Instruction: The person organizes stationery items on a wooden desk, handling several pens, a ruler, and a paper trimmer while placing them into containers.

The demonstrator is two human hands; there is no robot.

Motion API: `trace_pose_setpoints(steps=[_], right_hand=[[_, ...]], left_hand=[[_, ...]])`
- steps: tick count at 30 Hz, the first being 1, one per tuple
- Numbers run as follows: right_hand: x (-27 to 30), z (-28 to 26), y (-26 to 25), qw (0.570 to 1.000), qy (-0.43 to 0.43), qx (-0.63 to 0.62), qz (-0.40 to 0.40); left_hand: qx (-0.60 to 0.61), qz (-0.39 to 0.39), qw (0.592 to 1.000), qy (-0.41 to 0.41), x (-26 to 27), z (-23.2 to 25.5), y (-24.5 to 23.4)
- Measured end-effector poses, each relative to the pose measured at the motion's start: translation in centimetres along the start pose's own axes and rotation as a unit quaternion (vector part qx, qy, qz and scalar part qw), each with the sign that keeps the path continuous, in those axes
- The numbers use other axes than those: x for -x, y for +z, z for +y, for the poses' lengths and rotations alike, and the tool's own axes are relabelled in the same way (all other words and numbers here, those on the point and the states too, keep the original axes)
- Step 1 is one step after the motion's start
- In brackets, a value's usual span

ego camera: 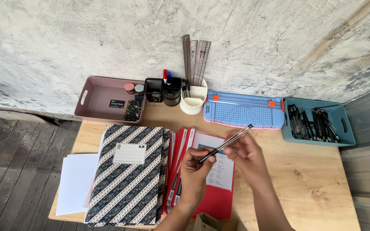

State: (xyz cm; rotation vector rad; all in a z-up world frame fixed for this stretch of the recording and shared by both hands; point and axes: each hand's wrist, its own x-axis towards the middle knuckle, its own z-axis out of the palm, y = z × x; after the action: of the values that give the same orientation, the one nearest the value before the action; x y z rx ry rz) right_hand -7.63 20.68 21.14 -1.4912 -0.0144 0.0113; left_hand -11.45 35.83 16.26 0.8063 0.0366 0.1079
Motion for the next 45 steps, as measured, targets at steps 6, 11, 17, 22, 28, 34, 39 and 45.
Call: trace_pose_setpoints(steps=[6,11,17,22,28,34,39,45], right_hand=[[0.6,2.7,-0.2,0.998,0.008,-0.059,-0.018],[0.5,3.5,-0.7,0.997,-0.018,-0.072,-0.011],[-0.6,3.6,-2.3,0.984,-0.082,-0.156,0.034],[-1.1,3.1,-4.0,0.97,-0.092,-0.223,0.03],[0.1,4.8,-3.9,0.974,-0.074,-0.214,0.008],[1.7,8.0,-2.6,0.987,-0.113,-0.106,-0.029],[3.9,9.1,0.3,0.996,-0.088,-0.022,-0.006],[5.6,9.2,2.9,0.992,-0.087,-0.086,-0.011]], left_hand=[[-0.071,-0.006,0.997,-0.017,-0.1,0.6,0.1],[-0.108,-0.01,0.994,-0.016,-0.8,0.3,-0.8],[-0.147,-0.02,0.988,0.041,-1.7,1.4,-1.2],[-0.099,0.013,0.995,0.012,-2.2,2.6,-2.1],[-0.059,0.008,0.997,0.041,-2.8,3.8,-2.4],[-0.101,-0.007,0.994,0.048,-4.3,7.0,-1.3],[-0.115,-0.049,0.991,0.048,-5.3,7.8,-0.9],[-0.099,-0.082,0.991,-0.021,-5.4,5.6,-2.2]])
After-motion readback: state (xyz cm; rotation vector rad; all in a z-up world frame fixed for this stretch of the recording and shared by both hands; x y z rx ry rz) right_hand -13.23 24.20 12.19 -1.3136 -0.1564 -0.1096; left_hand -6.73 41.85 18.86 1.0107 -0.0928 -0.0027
